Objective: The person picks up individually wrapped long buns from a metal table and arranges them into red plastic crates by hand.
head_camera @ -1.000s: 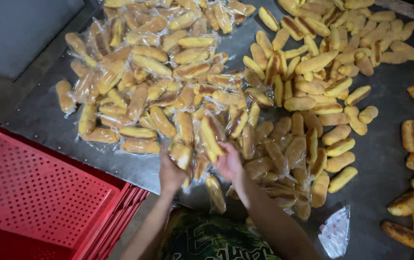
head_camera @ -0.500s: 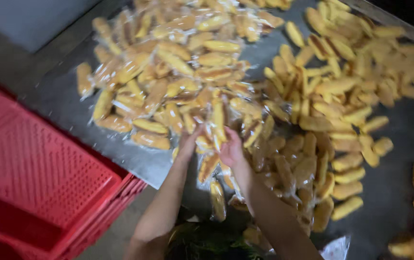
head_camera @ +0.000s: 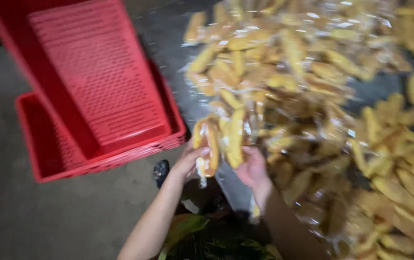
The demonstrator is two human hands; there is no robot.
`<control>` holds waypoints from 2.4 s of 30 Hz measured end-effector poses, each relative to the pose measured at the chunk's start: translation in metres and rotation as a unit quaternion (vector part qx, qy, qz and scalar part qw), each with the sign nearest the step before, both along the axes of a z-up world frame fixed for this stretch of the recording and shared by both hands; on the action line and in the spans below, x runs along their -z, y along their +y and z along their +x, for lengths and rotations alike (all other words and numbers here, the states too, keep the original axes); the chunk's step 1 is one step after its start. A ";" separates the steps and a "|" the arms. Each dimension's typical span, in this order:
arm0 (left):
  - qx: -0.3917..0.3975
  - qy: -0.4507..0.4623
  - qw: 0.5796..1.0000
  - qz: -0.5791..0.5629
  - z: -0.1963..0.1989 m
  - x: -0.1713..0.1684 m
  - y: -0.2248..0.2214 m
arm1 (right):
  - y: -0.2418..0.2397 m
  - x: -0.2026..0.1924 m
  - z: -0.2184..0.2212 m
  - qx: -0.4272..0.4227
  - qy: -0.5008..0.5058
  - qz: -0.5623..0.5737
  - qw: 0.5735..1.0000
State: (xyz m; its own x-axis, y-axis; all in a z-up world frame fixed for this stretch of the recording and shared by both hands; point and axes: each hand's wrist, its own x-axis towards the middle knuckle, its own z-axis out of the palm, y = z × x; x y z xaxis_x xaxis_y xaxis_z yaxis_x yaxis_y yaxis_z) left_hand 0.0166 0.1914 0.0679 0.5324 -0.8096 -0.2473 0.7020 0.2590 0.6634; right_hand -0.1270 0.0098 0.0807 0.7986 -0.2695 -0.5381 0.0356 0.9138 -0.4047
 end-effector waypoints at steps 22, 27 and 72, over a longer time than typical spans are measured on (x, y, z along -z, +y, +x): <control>0.389 -0.185 0.550 0.715 0.350 0.183 0.242 | 0.278 0.353 0.354 -0.607 0.072 -0.674 0.415; 0.512 -0.287 0.509 0.630 0.375 0.161 0.237 | 0.285 0.392 0.367 -0.509 0.159 -0.423 0.732; -0.072 -0.600 0.706 0.369 0.189 0.075 0.147 | 0.071 -0.007 0.173 -0.155 0.348 -0.874 0.300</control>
